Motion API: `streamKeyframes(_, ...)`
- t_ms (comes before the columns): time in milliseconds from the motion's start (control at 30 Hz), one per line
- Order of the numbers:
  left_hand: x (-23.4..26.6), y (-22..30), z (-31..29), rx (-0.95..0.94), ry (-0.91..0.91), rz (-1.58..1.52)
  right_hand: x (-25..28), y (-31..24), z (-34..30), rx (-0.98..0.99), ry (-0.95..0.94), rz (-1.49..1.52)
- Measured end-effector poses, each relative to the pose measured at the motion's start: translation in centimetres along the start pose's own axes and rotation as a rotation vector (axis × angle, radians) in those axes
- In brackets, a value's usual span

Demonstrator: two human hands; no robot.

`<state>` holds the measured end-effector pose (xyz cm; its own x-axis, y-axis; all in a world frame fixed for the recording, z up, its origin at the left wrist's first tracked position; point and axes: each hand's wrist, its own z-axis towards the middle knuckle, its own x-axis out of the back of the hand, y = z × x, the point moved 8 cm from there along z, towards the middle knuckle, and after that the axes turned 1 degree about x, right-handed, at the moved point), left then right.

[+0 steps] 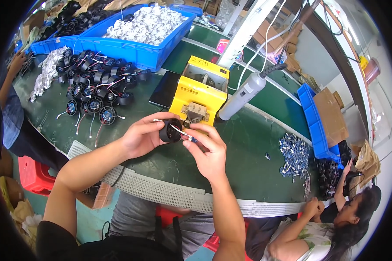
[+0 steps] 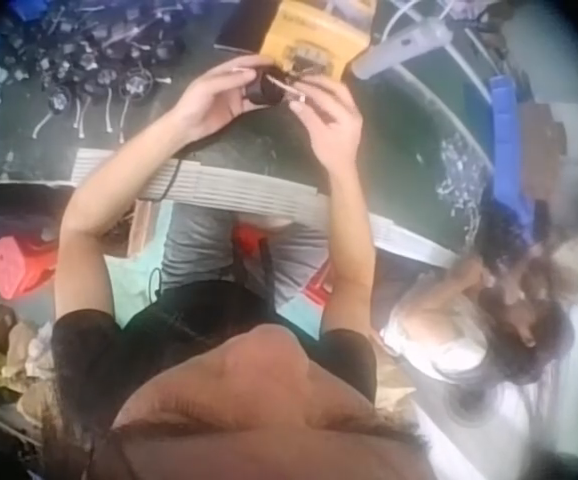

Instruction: The person assembles small electronic cooling fans by securing their plastic housings and internal wiring components with screws, using an electric screwdriver.

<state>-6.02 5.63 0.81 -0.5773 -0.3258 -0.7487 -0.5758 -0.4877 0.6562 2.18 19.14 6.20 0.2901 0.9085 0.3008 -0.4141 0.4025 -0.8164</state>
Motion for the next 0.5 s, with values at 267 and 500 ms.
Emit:
streamKeyframes(267, -1.6, 0.0, -0.3, -0.025, -0.097, 0.001, 0.1, 2.6, -1.2, -0.283, 0.182, 0.372)
streamKeyframes(500, -2.3, -0.2, -0.5, -0.024, -0.158, -0.051, -1.6, 2.1, -0.8, -0.229, 0.093, 0.387)
